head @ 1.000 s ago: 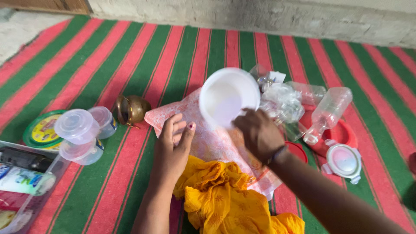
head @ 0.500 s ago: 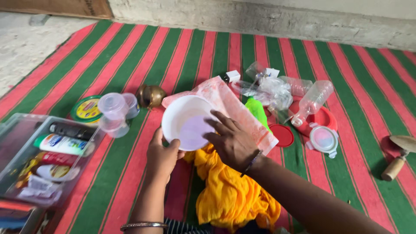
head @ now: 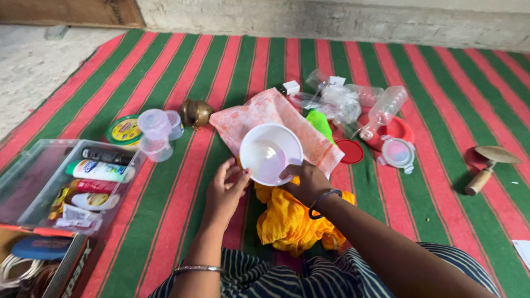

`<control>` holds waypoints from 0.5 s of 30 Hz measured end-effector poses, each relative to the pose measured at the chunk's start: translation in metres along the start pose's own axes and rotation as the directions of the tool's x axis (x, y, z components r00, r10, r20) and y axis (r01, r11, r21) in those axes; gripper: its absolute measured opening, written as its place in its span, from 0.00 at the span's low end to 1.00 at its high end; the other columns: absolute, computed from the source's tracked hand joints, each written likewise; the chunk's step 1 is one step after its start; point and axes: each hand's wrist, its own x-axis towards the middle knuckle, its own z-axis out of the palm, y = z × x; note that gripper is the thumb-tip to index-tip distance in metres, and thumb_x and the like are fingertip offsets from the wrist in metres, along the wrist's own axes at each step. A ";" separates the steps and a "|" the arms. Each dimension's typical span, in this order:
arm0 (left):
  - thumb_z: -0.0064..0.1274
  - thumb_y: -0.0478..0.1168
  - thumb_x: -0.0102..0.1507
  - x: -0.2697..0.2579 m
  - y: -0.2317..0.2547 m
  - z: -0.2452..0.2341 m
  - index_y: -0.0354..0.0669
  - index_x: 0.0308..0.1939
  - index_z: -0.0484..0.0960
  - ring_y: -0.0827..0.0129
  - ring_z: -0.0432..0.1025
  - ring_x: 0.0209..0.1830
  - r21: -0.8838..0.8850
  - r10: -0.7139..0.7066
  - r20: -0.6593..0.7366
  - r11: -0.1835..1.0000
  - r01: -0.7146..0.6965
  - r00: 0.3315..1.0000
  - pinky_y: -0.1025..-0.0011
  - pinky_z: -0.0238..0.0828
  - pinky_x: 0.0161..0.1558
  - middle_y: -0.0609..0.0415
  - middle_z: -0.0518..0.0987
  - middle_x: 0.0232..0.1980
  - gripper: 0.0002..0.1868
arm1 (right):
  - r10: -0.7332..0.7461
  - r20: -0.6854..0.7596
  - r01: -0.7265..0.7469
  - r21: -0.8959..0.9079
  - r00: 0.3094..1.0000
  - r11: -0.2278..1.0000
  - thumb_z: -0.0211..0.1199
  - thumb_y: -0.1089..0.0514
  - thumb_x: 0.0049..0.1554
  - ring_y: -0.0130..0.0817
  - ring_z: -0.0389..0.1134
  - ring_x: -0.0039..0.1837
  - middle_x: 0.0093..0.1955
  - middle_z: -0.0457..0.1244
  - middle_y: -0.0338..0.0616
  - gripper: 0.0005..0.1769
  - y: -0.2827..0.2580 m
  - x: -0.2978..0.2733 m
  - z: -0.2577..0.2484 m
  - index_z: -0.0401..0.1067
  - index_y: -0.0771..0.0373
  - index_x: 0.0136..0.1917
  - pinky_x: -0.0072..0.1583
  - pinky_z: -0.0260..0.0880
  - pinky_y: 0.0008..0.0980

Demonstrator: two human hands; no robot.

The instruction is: The person sits on a striped mat and wipes various household items with a yellow cloth. They clean a stainless steel thermos, a small metal cup, a wooden mortar, and a white plastic bowl. After wiping each item, they place it into a cardboard box.

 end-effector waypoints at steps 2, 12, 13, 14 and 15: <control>0.64 0.52 0.59 0.000 -0.014 0.007 0.39 0.70 0.65 0.67 0.81 0.50 0.001 0.079 0.047 0.997 -0.080 0.996 0.67 0.79 0.48 0.46 0.80 0.61 0.41 | -0.045 -0.071 0.046 0.023 0.996 0.999 0.74 0.54 0.46 0.49 0.74 0.54 0.50 0.70 0.49 0.13 0.008 -0.007 -0.016 0.79 0.55 0.46 0.57 0.73 0.42; 0.71 0.63 0.46 -0.013 -0.037 0.066 0.52 0.81 0.37 0.42 0.38 0.83 0.507 -0.053 0.188 0.861 -0.050 0.981 0.53 0.47 0.75 0.31 0.41 0.82 0.72 | 0.034 -0.384 -0.054 -0.042 0.923 0.998 0.72 0.59 0.47 0.56 0.70 0.58 0.58 0.66 0.56 0.16 0.068 -0.058 -0.088 0.77 0.56 0.50 0.56 0.73 0.46; 0.72 0.60 0.46 -0.014 -0.037 0.075 0.53 0.81 0.35 0.40 0.34 0.83 0.543 -0.023 0.195 0.835 -0.089 0.981 0.52 0.43 0.75 0.27 0.36 0.81 0.73 | 0.039 -0.432 -0.068 -0.052 0.901 0.996 0.72 0.60 0.47 0.56 0.70 0.58 0.58 0.66 0.57 0.16 0.076 -0.063 -0.091 0.78 0.55 0.51 0.56 0.73 0.46; 0.74 0.57 0.45 -0.018 -0.036 0.085 0.54 0.82 0.33 0.37 0.29 0.83 0.577 0.008 0.204 0.807 -0.127 0.979 0.51 0.39 0.76 0.24 0.32 0.80 0.75 | 0.042 -0.479 -0.081 -0.061 0.877 0.995 0.71 0.60 0.47 0.56 0.70 0.58 0.59 0.65 0.58 0.16 0.082 -0.067 -0.093 0.78 0.55 0.51 0.56 0.73 0.46; 0.75 0.54 0.45 -0.015 -0.034 0.096 0.55 0.82 0.32 0.35 0.25 0.82 0.607 0.042 0.213 0.777 -0.167 0.976 0.50 0.35 0.77 0.20 0.27 0.78 0.76 | 0.095 -0.505 -0.120 -0.016 0.858 0.993 0.72 0.60 0.47 0.54 0.71 0.57 0.58 0.65 0.57 0.16 0.089 -0.071 -0.096 0.78 0.55 0.51 0.54 0.74 0.44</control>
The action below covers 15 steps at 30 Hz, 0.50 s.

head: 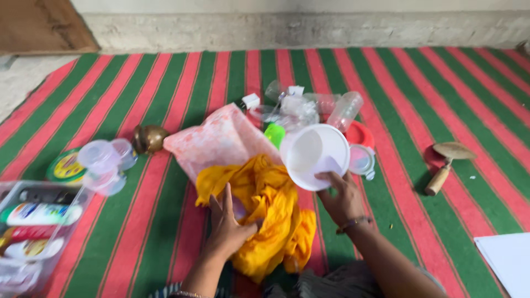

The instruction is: The person sits on a striped mat and wipes various household items with a yellow cloth. They clean a stainless steel thermos, a small metal cup, a wooden mortar, and a white plastic bowl. After wiping each item, they place it into a cardboard box.

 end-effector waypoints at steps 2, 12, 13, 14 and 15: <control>0.78 0.56 0.43 0.012 0.017 0.013 0.57 0.82 0.31 0.33 0.22 0.81 0.078 0.023 -0.010 0.997 -0.022 1.000 0.49 0.29 0.76 0.19 0.25 0.77 0.79 | 0.123 -0.041 -0.121 0.046 0.992 0.992 0.72 0.60 0.48 0.51 0.72 0.56 0.57 0.65 0.56 0.16 0.011 -0.008 -0.010 0.78 0.55 0.51 0.51 0.77 0.40; 0.64 0.39 0.50 0.042 0.028 0.110 0.42 0.69 0.68 0.55 0.77 0.61 0.005 -0.070 0.235 0.997 0.071 0.969 0.66 0.72 0.61 0.41 0.82 0.59 0.42 | 0.273 -0.157 -0.260 0.103 0.949 0.960 0.72 0.61 0.49 0.47 0.72 0.54 0.55 0.66 0.52 0.15 0.018 -0.001 -0.002 0.78 0.58 0.51 0.50 0.76 0.38; 0.61 0.38 0.51 0.038 0.035 0.121 0.43 0.62 0.76 0.57 0.79 0.52 -0.101 -0.104 0.343 0.984 0.146 0.933 0.65 0.76 0.54 0.43 0.84 0.52 0.33 | 0.284 -0.160 -0.272 0.089 0.946 0.958 0.71 0.63 0.49 0.47 0.71 0.53 0.54 0.66 0.52 0.16 0.018 0.001 -0.003 0.78 0.58 0.52 0.52 0.75 0.38; 0.57 0.37 0.51 0.030 0.045 0.134 0.44 0.56 0.83 0.58 0.82 0.43 -0.195 -0.126 0.447 0.952 0.234 0.886 0.63 0.80 0.47 0.45 0.86 0.45 0.26 | 0.294 -0.158 -0.285 0.078 0.943 0.955 0.69 0.65 0.49 0.47 0.71 0.52 0.54 0.67 0.51 0.16 0.018 0.002 -0.004 0.78 0.59 0.53 0.53 0.74 0.39; 0.56 0.35 0.52 0.018 0.056 0.149 0.42 0.54 0.85 0.62 0.81 0.43 -0.316 0.019 0.507 0.934 0.165 0.862 0.66 0.78 0.47 0.47 0.87 0.46 0.25 | 0.288 -0.178 -0.273 0.102 0.941 0.956 0.70 0.64 0.50 0.47 0.71 0.53 0.54 0.66 0.52 0.16 0.018 0.002 -0.007 0.78 0.59 0.53 0.54 0.74 0.38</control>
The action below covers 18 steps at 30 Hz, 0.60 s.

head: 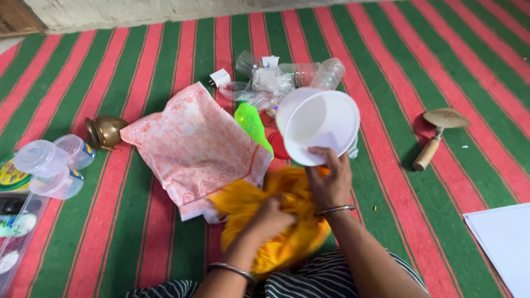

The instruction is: The person sits on a striped mat and wipes various household items with a yellow cloth. They clean a stainless steel thermos, a small metal cup, a wooden mortar, and a white plastic bowl. After wiping each item, they place it into a cardboard box.

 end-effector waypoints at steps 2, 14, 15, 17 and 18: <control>0.53 0.33 0.53 0.000 0.015 0.035 0.40 0.54 0.85 0.63 0.79 0.42 -0.127 0.099 0.167 0.989 -0.078 0.981 0.67 0.76 0.45 0.47 0.86 0.45 0.24 | -0.026 -0.049 0.029 0.055 0.998 0.998 0.71 0.64 0.52 0.46 0.71 0.55 0.56 0.65 0.53 0.15 -0.002 0.004 -0.004 0.76 0.60 0.54 0.55 0.74 0.36; 0.67 0.46 0.54 -0.022 0.051 -0.068 0.41 0.64 0.75 0.58 0.76 0.61 0.313 0.168 -0.083 0.940 -0.135 0.982 0.66 0.72 0.60 0.45 0.79 0.62 0.35 | -0.164 0.025 0.163 0.032 0.986 0.986 0.71 0.67 0.49 0.51 0.70 0.57 0.56 0.64 0.54 0.17 -0.013 0.000 -0.005 0.76 0.59 0.53 0.57 0.72 0.41; 0.64 0.44 0.57 -0.026 0.047 -0.084 0.40 0.59 0.80 0.55 0.79 0.59 0.384 0.253 -0.206 0.910 -0.159 0.945 0.66 0.73 0.60 0.43 0.82 0.59 0.28 | -0.171 0.057 0.168 0.049 0.984 0.985 0.71 0.66 0.49 0.51 0.70 0.56 0.56 0.64 0.54 0.18 -0.014 -0.001 -0.002 0.76 0.59 0.53 0.56 0.72 0.40; 0.57 0.44 0.63 -0.046 0.030 -0.108 0.47 0.49 0.87 0.52 0.71 0.66 0.736 0.169 -0.222 0.676 0.051 0.960 0.64 0.70 0.66 0.47 0.78 0.63 0.12 | -0.187 0.121 0.178 0.082 0.975 0.981 0.71 0.66 0.48 0.49 0.71 0.54 0.56 0.64 0.54 0.18 -0.018 -0.005 0.005 0.75 0.58 0.53 0.54 0.72 0.40; 0.59 0.43 0.60 -0.054 0.022 -0.117 0.48 0.49 0.86 0.50 0.65 0.69 0.812 0.188 -0.137 0.584 0.001 0.973 0.61 0.65 0.67 0.46 0.72 0.68 0.13 | -0.209 0.135 0.200 0.078 0.969 0.977 0.71 0.66 0.48 0.50 0.71 0.55 0.56 0.64 0.54 0.19 -0.019 -0.007 0.006 0.75 0.58 0.53 0.54 0.72 0.40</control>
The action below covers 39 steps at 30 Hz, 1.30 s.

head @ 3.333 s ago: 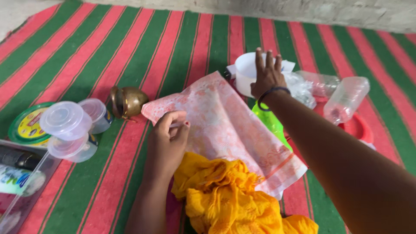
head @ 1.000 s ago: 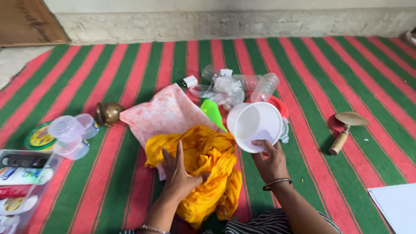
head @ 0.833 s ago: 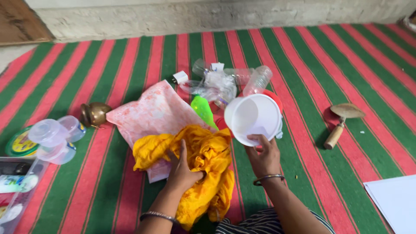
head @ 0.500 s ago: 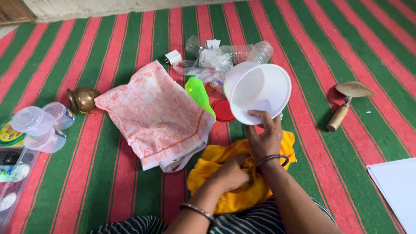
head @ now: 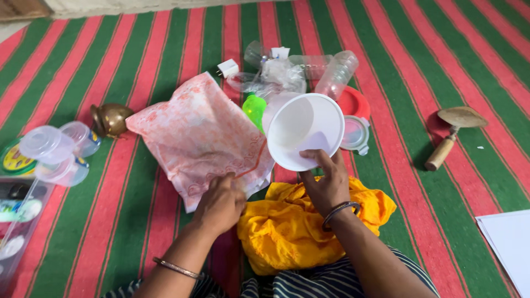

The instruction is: The person sits on a striped mat and wipes various household items with a yellow cloth. They clean a stainless steel thermos, a small metal cup, a wooden mortar, and a white plastic bowl. After wiping each item, they place it into a cardboard box.

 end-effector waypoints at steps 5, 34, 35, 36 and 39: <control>0.62 0.44 0.59 -0.026 -0.033 0.009 0.53 0.67 0.74 0.44 0.40 0.83 0.168 -0.073 0.153 0.985 0.047 0.985 0.48 0.46 0.68 0.39 0.47 0.83 0.32 | 0.087 0.111 -0.080 -0.062 0.990 0.995 0.71 0.65 0.47 0.50 0.71 0.52 0.55 0.65 0.53 0.19 0.001 -0.006 0.002 0.75 0.57 0.52 0.52 0.73 0.40; 0.55 0.29 0.58 -0.065 -0.020 -0.104 0.35 0.45 0.85 0.49 0.78 0.49 -0.211 -0.044 -0.719 0.965 -0.158 0.693 0.59 0.74 0.52 0.41 0.83 0.48 0.11 | -0.097 0.072 0.103 -0.081 0.993 0.991 0.71 0.63 0.47 0.53 0.70 0.56 0.59 0.64 0.56 0.18 -0.028 -0.025 -0.028 0.75 0.55 0.51 0.54 0.74 0.43; 0.55 0.30 0.59 -0.065 -0.017 -0.103 0.35 0.45 0.85 0.48 0.78 0.50 -0.202 -0.047 -0.709 0.970 -0.138 0.704 0.58 0.74 0.53 0.40 0.83 0.49 0.12 | -0.144 0.063 0.147 -0.051 0.988 0.988 0.71 0.62 0.47 0.53 0.70 0.57 0.59 0.63 0.56 0.18 -0.032 -0.025 -0.029 0.75 0.56 0.51 0.54 0.74 0.44; 0.55 0.31 0.59 -0.064 -0.013 -0.104 0.37 0.46 0.86 0.49 0.78 0.51 -0.219 -0.096 -0.646 0.974 -0.064 0.757 0.59 0.74 0.54 0.40 0.84 0.49 0.12 | -0.168 0.095 0.173 -0.045 0.981 0.984 0.70 0.63 0.47 0.54 0.70 0.57 0.59 0.63 0.57 0.18 -0.036 -0.028 -0.031 0.75 0.56 0.52 0.55 0.74 0.44; 0.59 0.37 0.59 -0.064 -0.001 -0.116 0.38 0.46 0.87 0.49 0.78 0.54 -0.168 -0.217 -0.413 0.973 0.160 0.885 0.59 0.74 0.56 0.38 0.84 0.50 0.13 | -0.235 0.188 0.243 -0.025 0.954 0.970 0.69 0.62 0.47 0.57 0.69 0.58 0.59 0.63 0.57 0.19 -0.045 -0.032 -0.033 0.74 0.56 0.54 0.57 0.73 0.47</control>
